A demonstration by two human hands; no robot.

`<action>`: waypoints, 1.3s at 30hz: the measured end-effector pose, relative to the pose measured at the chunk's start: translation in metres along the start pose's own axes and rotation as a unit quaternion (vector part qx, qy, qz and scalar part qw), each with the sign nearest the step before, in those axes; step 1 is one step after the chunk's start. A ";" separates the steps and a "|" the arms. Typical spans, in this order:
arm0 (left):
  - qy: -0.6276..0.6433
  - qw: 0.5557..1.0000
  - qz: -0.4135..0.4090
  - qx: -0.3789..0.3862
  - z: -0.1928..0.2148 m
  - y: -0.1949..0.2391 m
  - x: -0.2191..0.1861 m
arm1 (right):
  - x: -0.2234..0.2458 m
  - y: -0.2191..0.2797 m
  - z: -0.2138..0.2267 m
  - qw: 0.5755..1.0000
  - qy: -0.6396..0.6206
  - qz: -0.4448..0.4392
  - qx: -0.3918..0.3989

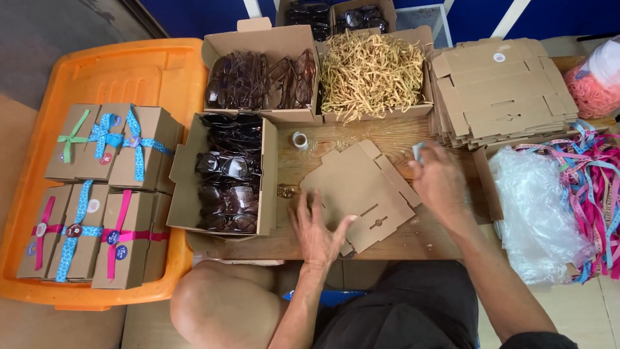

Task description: A person is seen folding a small cardboard box and then filling it with shredded paper packing material at a gift wrapping station.

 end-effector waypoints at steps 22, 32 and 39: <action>-0.033 0.989 -0.138 0.044 -0.031 0.005 0.001 | 0.086 0.025 0.012 0.981 -0.122 0.145 0.044; -0.033 0.989 -0.143 -0.007 -0.026 0.004 -0.019 | 0.055 0.008 -0.050 0.990 -0.107 0.088 -0.012; -0.022 0.989 -0.146 -0.009 -0.022 0.000 -0.020 | 0.047 -0.020 0.039 0.820 -0.512 -0.245 0.073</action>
Point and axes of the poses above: each hand's wrist, its own y-axis away from the middle knuckle, its own z-axis out of the back of the hand, x = y × z, the point moved 2 cm from there along -y, towards the middle knuckle, and after that the axes turned 5 degrees about y, right-handed, at the moved point
